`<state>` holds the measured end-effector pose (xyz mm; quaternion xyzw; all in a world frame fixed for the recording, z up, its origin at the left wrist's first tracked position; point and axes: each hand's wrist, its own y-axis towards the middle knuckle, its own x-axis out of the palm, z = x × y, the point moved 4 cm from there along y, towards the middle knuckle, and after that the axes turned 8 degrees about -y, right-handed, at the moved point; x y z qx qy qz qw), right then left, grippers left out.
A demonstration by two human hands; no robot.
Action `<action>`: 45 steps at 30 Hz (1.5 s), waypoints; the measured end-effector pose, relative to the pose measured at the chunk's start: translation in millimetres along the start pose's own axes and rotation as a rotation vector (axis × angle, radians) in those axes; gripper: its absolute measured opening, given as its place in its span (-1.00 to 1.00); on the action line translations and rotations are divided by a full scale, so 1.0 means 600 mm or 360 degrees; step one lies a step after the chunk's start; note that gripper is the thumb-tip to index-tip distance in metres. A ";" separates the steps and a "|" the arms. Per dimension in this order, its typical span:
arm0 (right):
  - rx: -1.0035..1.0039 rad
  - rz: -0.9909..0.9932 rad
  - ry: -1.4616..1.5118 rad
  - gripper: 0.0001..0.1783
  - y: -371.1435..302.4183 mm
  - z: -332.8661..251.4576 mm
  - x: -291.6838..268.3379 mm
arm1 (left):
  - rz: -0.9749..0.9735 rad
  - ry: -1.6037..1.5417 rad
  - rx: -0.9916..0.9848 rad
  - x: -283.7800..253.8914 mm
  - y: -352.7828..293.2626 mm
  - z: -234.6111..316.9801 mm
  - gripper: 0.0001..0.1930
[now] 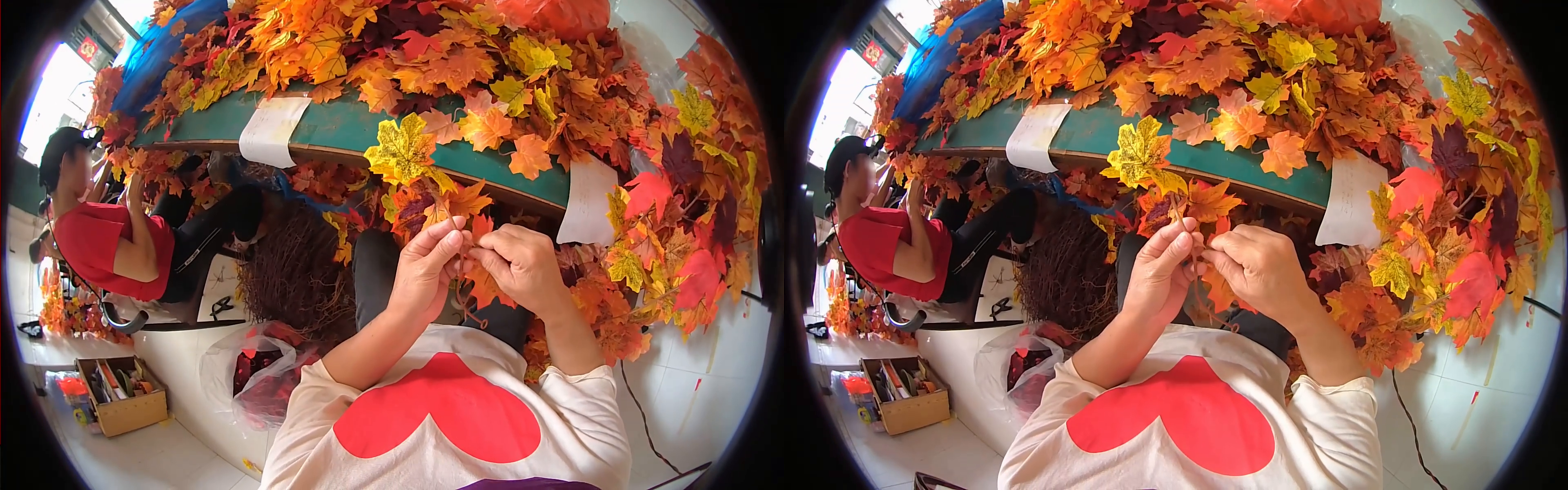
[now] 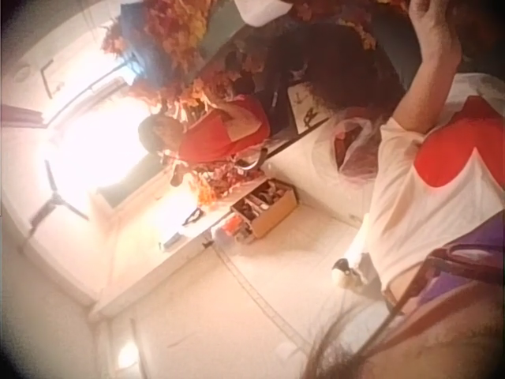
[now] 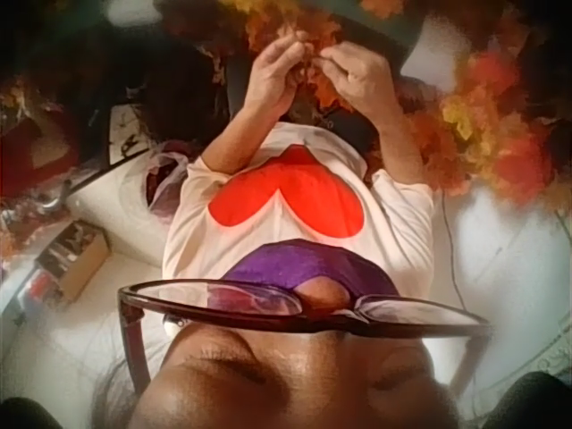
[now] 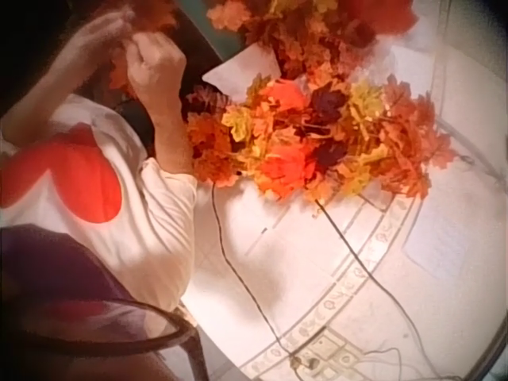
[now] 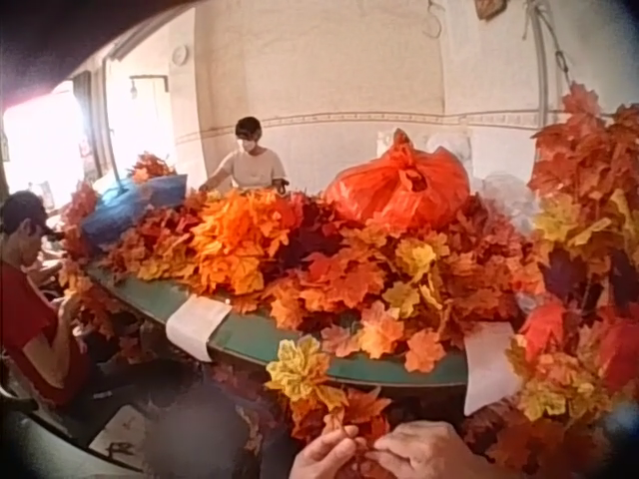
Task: The person assembles artificial autumn leaves onto branch stems by hand.
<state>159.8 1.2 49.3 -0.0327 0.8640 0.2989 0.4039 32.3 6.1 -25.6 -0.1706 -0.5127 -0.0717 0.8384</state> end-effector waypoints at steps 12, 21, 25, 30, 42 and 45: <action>0.0049 -0.0061 -0.0014 -0.91 -0.002 0.006 -0.005 | -0.0073 0.0116 0.0052 0.006 0.002 -0.005 -0.81; 0.0022 -0.0210 -0.0028 -0.88 -0.013 0.006 0.001 | -0.0116 0.0300 0.0041 0.010 -0.006 -0.006 -0.88; 0.0083 -0.0242 0.0012 -0.89 -0.019 0.009 0.009 | -0.0173 0.0425 0.0060 0.002 -0.001 -0.008 -0.89; 0.0173 -0.0203 0.0215 -0.85 -0.017 0.017 0.007 | -0.0287 0.0363 -0.0145 0.011 -0.001 -0.010 -0.89; 0.0457 -0.0326 0.0718 -0.84 0.012 0.089 0.025 | -0.0097 -0.0138 -0.0494 -0.006 -0.002 -0.022 -0.74; 0.0445 -0.0293 0.0754 -0.84 0.007 0.100 0.035 | -0.0112 -0.0642 -0.0921 -0.018 -0.007 -0.031 -0.75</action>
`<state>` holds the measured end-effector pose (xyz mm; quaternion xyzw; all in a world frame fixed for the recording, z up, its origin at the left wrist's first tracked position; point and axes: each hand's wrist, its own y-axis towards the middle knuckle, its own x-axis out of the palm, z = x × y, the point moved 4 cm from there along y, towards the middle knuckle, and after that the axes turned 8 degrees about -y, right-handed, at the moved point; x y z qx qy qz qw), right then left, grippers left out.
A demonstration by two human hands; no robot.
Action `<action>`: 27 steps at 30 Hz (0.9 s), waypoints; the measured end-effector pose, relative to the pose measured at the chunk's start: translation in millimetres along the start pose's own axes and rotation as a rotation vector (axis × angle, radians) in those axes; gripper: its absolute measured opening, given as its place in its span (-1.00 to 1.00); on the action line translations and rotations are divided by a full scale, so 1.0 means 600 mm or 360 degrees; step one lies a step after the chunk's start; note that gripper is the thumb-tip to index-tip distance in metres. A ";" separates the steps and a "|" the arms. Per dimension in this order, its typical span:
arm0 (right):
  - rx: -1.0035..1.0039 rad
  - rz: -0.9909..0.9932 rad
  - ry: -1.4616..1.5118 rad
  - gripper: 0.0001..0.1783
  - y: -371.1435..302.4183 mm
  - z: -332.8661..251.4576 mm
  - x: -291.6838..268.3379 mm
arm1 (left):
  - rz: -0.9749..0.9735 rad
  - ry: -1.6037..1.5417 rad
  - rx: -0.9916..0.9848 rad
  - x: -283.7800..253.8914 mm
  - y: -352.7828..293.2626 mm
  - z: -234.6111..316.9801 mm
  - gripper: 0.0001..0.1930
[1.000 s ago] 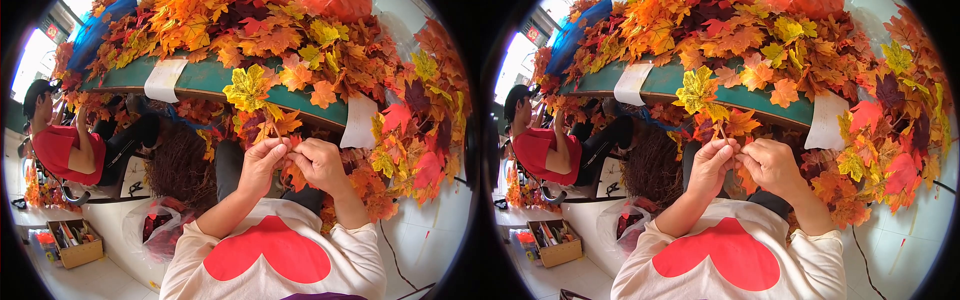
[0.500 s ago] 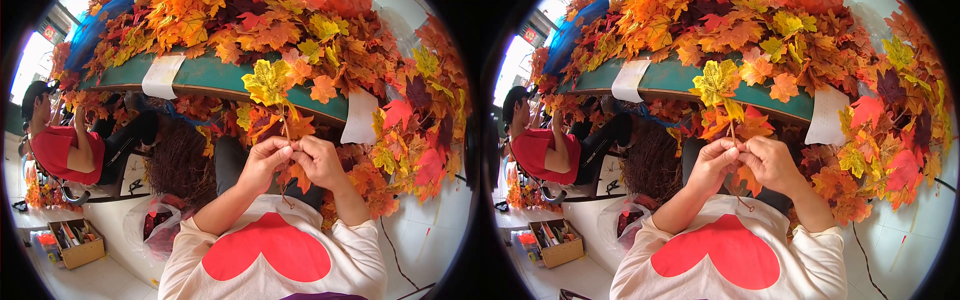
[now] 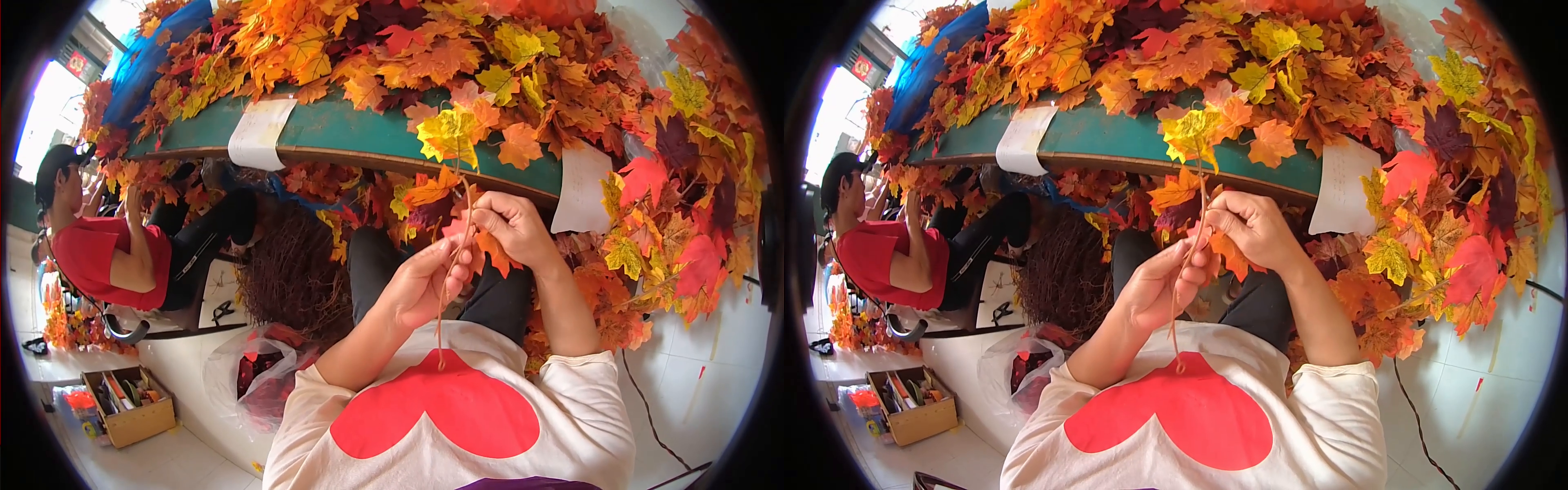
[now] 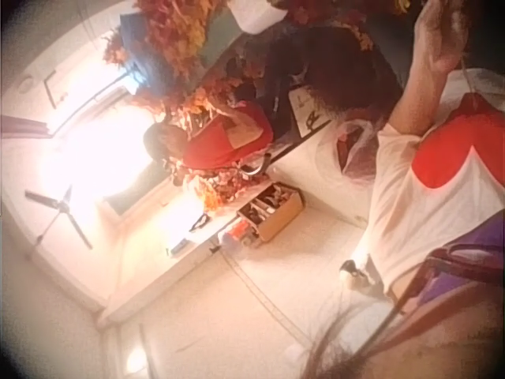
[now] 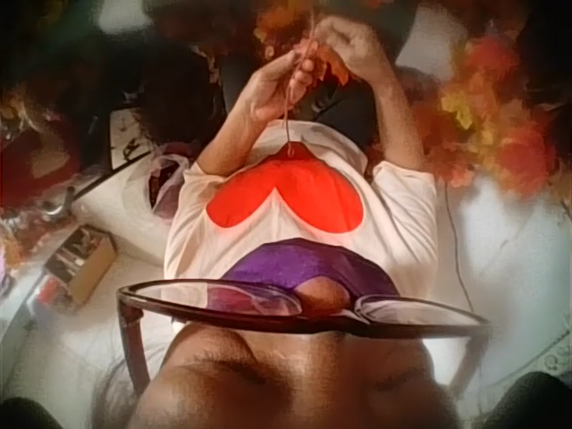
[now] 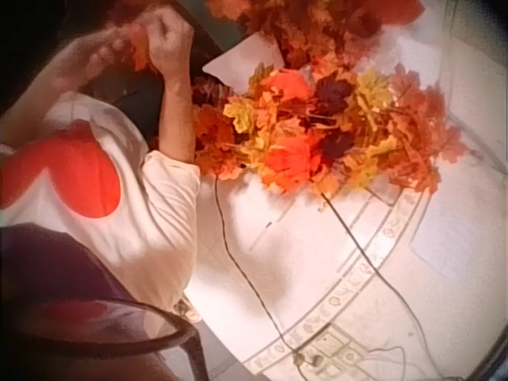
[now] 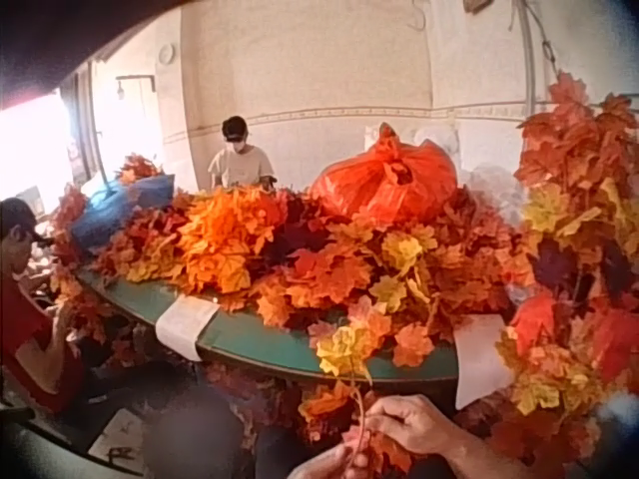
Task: The person assembles artificial autumn leaves onto branch stems by hand.
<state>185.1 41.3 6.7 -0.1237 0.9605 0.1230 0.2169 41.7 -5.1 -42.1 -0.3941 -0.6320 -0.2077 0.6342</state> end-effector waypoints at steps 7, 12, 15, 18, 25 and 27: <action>0.0113 -0.0078 0.0560 -0.84 -0.006 0.018 0.035 | -0.0175 -0.0402 -0.0189 0.028 -0.003 -0.034 -0.78; 0.0004 -0.0110 0.0280 -0.82 0.012 0.016 0.030 | -0.0098 0.0057 0.0247 0.022 -0.002 -0.016 -0.87; -0.0107 0.0331 -0.0095 -0.79 0.024 0.008 -0.032 | -0.0010 0.0186 0.0415 0.020 0.001 0.000 -0.88; -0.0103 0.0760 -0.0285 -0.86 0.034 0.013 -0.105 | 0.0106 0.0404 0.0601 0.016 0.000 0.017 -0.91; 0.0148 0.1112 -0.0589 -0.79 0.124 0.047 -0.236 | 0.0201 0.0440 0.0633 0.028 -0.004 0.016 -0.94; 0.0137 0.1061 -0.0605 -0.79 0.142 0.047 -0.228 | 0.0189 0.0441 0.0684 0.030 -0.012 0.025 -0.94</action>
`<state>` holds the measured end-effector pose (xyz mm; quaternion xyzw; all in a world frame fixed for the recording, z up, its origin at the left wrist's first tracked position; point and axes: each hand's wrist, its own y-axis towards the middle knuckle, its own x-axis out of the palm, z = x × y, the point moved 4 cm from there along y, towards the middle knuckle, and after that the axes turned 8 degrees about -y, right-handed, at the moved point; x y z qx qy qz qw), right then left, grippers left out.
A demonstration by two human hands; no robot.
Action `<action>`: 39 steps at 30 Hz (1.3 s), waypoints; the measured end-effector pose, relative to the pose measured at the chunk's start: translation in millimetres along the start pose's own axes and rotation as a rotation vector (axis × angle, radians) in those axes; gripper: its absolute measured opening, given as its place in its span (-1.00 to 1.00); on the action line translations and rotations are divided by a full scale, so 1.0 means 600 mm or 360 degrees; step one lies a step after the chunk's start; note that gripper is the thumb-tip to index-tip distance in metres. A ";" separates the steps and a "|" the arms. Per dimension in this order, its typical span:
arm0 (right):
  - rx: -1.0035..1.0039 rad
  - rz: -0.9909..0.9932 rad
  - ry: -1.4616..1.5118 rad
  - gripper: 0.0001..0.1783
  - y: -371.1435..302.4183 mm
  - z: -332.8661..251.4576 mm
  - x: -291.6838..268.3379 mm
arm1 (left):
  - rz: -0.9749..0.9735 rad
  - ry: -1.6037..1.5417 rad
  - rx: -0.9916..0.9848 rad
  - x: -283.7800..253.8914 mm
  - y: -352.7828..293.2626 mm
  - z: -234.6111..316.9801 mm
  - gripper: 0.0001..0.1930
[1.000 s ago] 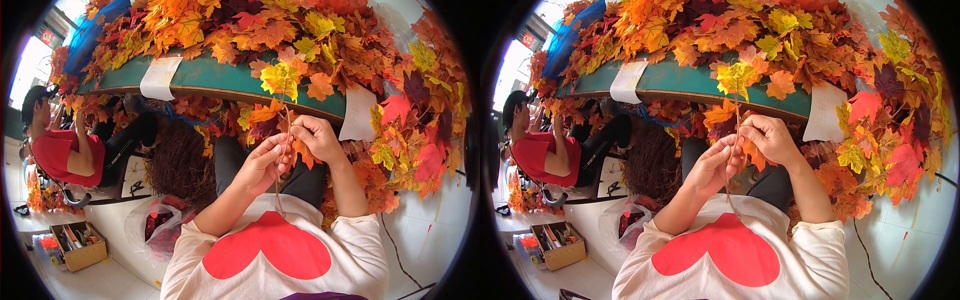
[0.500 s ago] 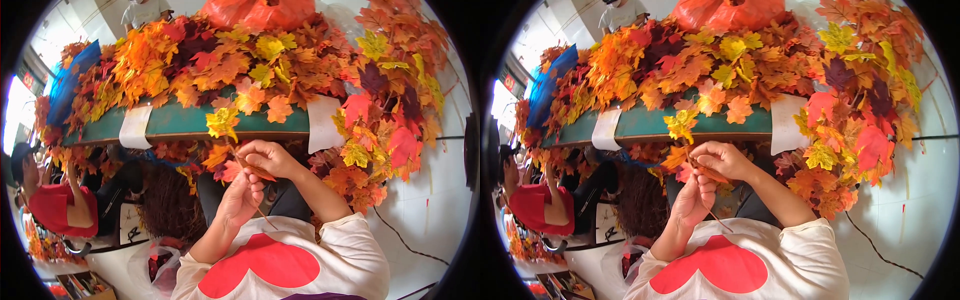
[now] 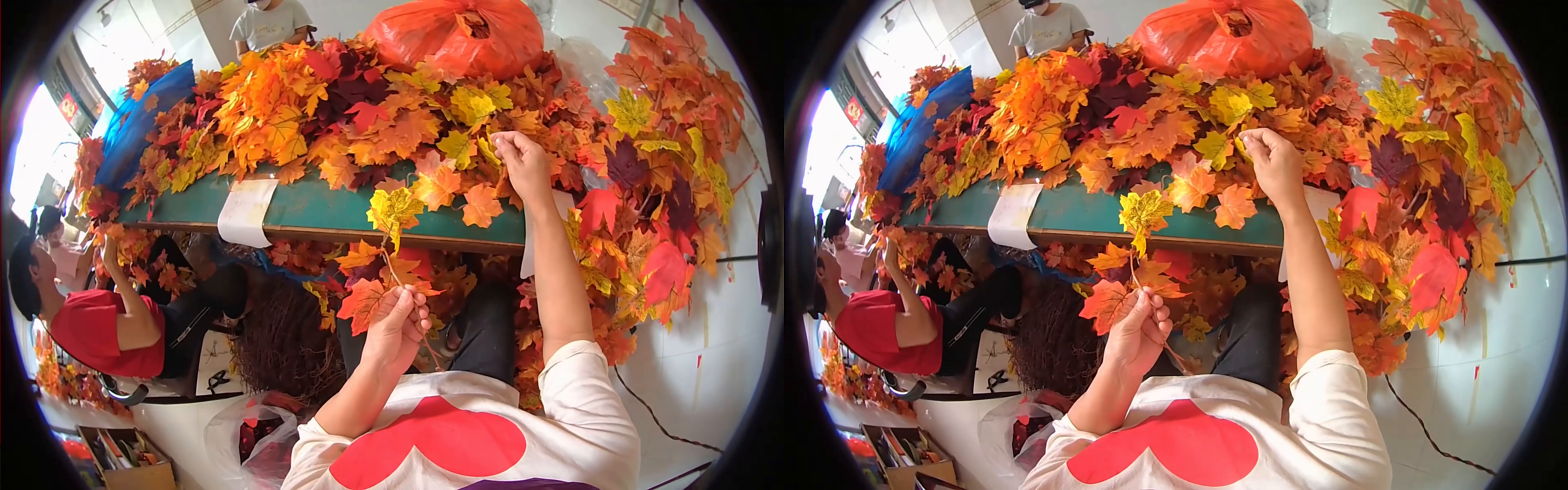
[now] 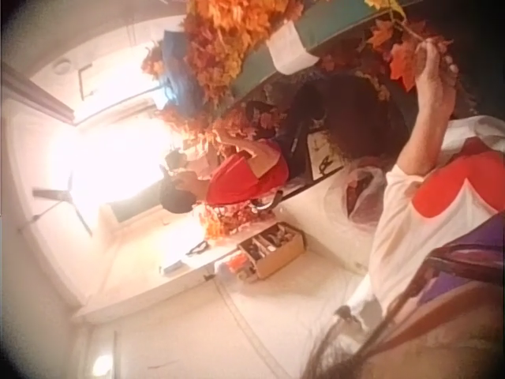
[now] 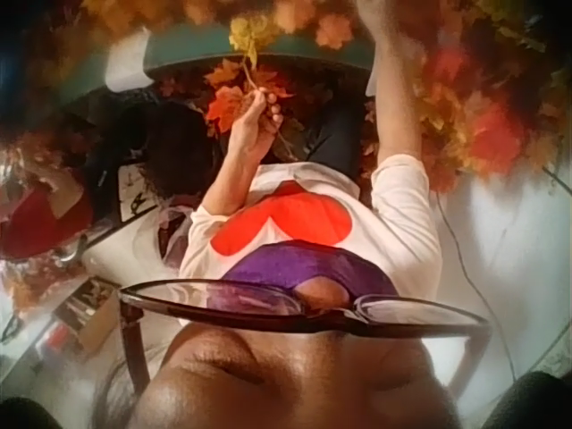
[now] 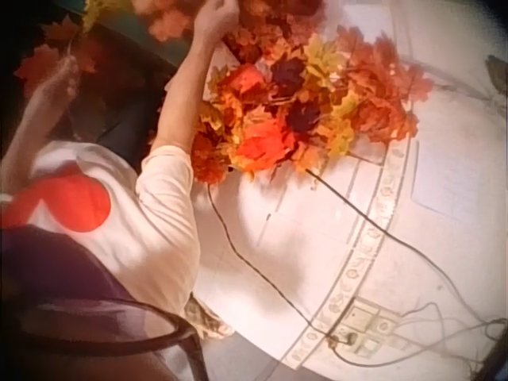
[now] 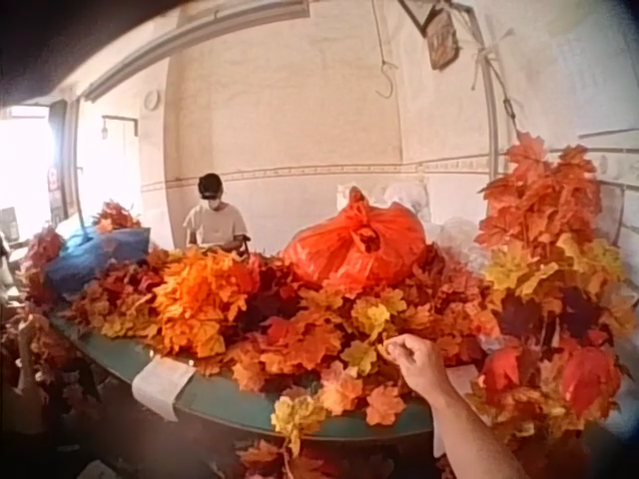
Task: The person assembles artificial autumn leaves onto branch stems by hand.
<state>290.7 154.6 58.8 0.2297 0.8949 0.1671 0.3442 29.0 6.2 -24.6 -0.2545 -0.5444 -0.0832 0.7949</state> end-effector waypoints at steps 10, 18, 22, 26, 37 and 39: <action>-0.0923 -0.0796 -0.1041 -0.77 -0.074 -0.034 0.098 | 0.0017 -0.0034 0.0040 -0.007 0.002 0.010 -0.95; -0.0551 -0.0826 -0.0002 -0.68 -0.105 -0.072 0.054 | -0.0041 -0.0025 0.0100 -0.007 0.016 0.015 -0.92; -0.0574 -0.0818 0.0202 -0.69 -0.159 -0.117 0.031 | -0.0021 0.0016 0.0199 0.014 0.026 0.017 -0.93; -0.0466 -0.0886 0.0333 -0.82 -0.224 -0.138 0.028 | -0.0077 0.0002 0.0255 0.024 0.031 0.008 -0.94; -0.0534 -0.0493 0.0272 -0.79 -0.291 -0.165 0.013 | -0.0104 0.0285 0.0543 0.008 0.012 -0.021 -0.86; -0.0235 -0.0479 0.0298 -0.79 -0.296 -0.161 0.011 | -0.0040 0.0277 0.0609 0.008 0.008 -0.023 -0.85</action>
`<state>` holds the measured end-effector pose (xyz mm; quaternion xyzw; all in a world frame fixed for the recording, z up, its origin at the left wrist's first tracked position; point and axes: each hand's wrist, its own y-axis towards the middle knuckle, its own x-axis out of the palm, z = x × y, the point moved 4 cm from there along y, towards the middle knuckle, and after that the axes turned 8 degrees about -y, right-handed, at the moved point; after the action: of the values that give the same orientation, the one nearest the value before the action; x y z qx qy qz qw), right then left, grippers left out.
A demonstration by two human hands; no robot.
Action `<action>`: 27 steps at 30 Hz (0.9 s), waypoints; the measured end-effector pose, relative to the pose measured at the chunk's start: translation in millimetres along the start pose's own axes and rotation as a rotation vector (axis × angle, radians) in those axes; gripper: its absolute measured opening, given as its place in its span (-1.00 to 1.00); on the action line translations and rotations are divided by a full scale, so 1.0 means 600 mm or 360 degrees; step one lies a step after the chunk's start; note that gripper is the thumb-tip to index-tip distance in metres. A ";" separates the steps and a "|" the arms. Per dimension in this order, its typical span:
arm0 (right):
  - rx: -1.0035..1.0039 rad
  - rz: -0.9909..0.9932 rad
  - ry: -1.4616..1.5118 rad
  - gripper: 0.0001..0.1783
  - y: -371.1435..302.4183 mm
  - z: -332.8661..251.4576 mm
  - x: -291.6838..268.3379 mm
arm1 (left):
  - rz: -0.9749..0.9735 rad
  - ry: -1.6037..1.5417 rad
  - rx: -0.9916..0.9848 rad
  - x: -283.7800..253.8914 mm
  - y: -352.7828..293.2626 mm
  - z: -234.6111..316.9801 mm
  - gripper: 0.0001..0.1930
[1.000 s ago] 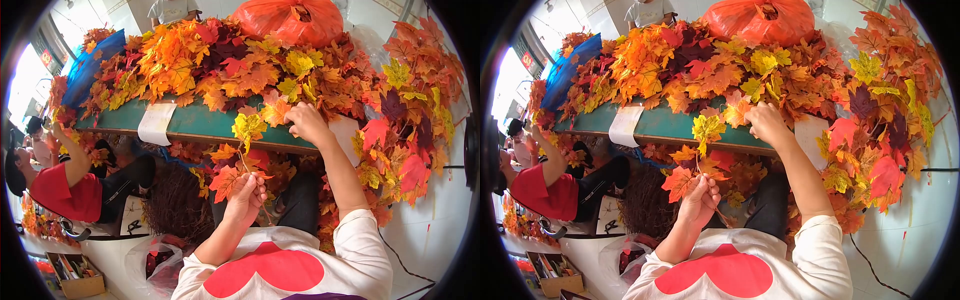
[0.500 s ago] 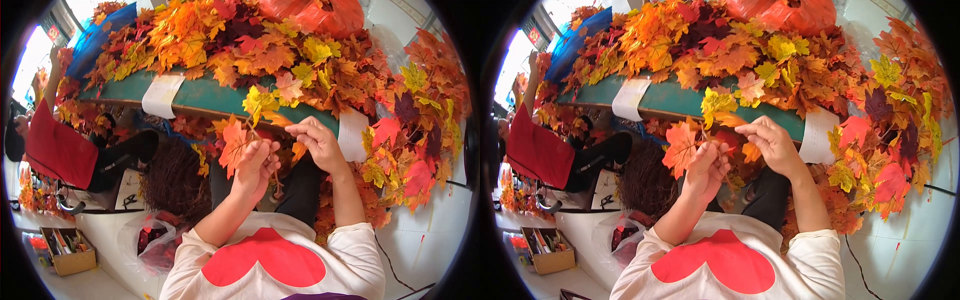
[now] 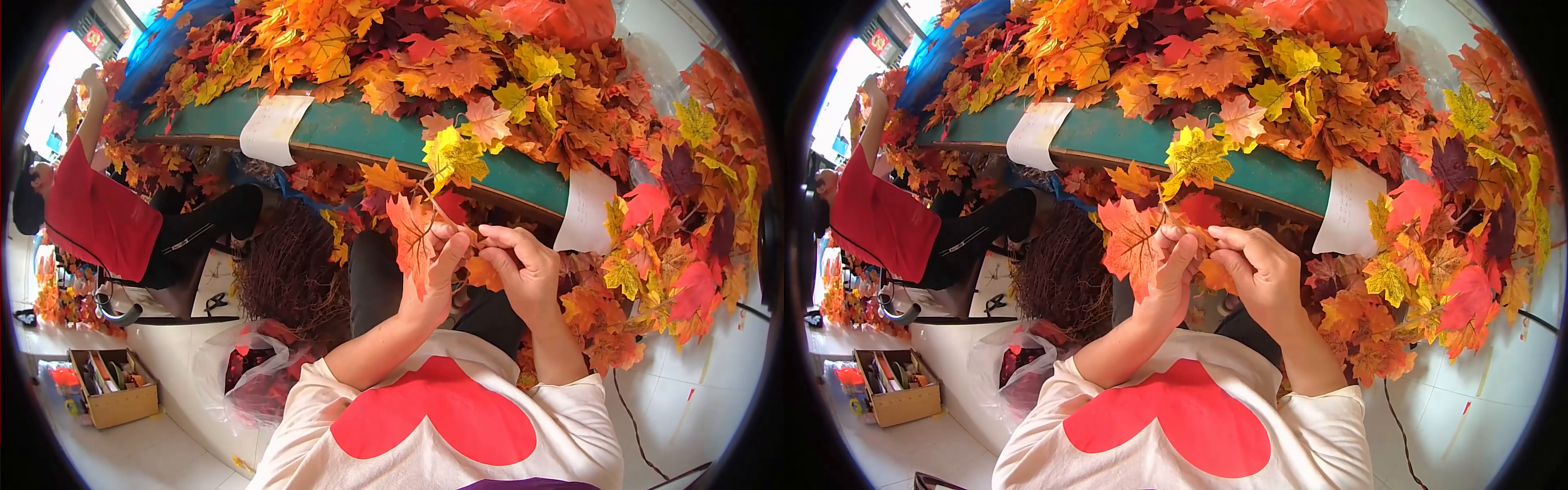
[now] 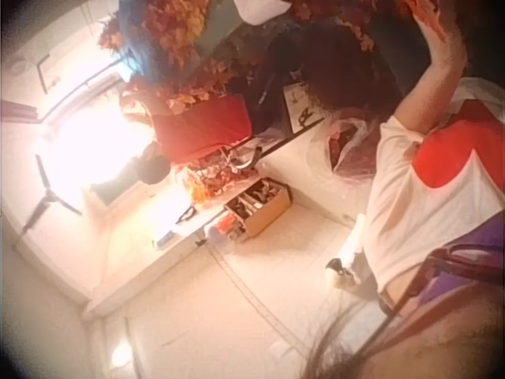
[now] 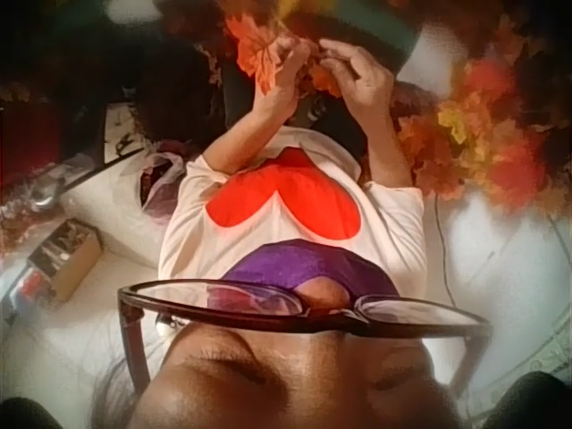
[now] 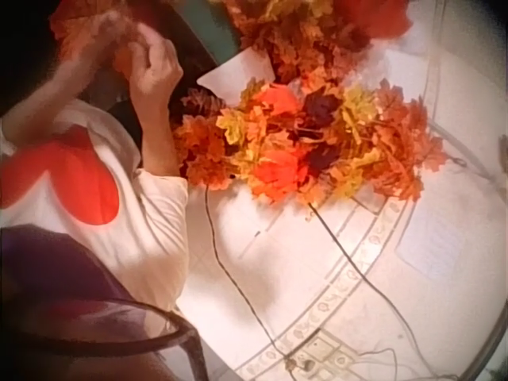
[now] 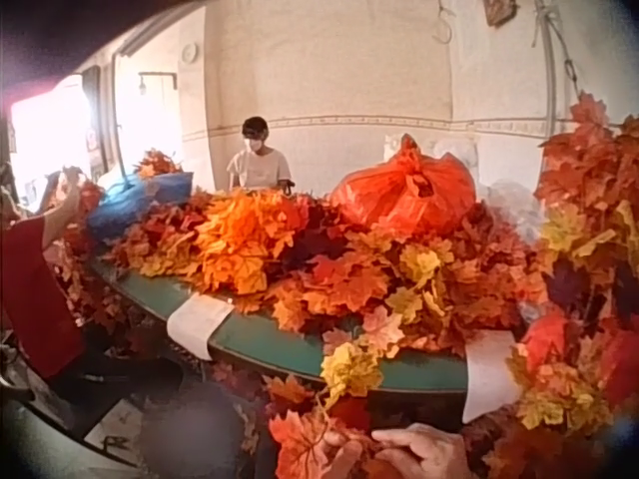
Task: The person assembles artificial autumn leaves onto branch stems by hand.
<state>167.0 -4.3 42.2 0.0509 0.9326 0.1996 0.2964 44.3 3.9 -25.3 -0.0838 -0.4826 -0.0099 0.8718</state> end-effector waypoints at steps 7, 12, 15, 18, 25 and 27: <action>-0.0099 0.0013 -0.0158 -0.83 -0.005 -0.008 -0.001 | -0.0022 0.0088 0.0058 0.010 -0.004 0.009 -0.89; -0.0190 0.0064 -0.0207 -0.84 -0.004 -0.013 0.001 | -0.0026 0.0127 0.0208 0.016 -0.004 0.011 -0.93; -0.0194 0.0059 -0.0221 -0.85 -0.004 -0.012 0.001 | -0.0020 0.0163 0.0239 0.019 -0.005 0.013 -0.94; -0.0211 0.0072 -0.0216 -0.81 -0.003 -0.013 0.003 | -0.0049 0.0142 0.0267 0.019 -0.005 0.014 -0.95; -0.0210 0.0092 -0.0200 -0.81 -0.005 -0.009 0.001 | -0.0039 0.0118 0.0195 0.020 -0.002 0.012 -0.96; -0.0205 0.0078 -0.0211 -0.81 -0.006 -0.008 0.000 | -0.0026 0.0112 0.0215 0.017 -0.001 0.010 -0.95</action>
<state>164.3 -9.2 44.3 0.0677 0.8947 0.2624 0.3551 44.8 4.8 -13.3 -0.0204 -0.4518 0.0127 0.8918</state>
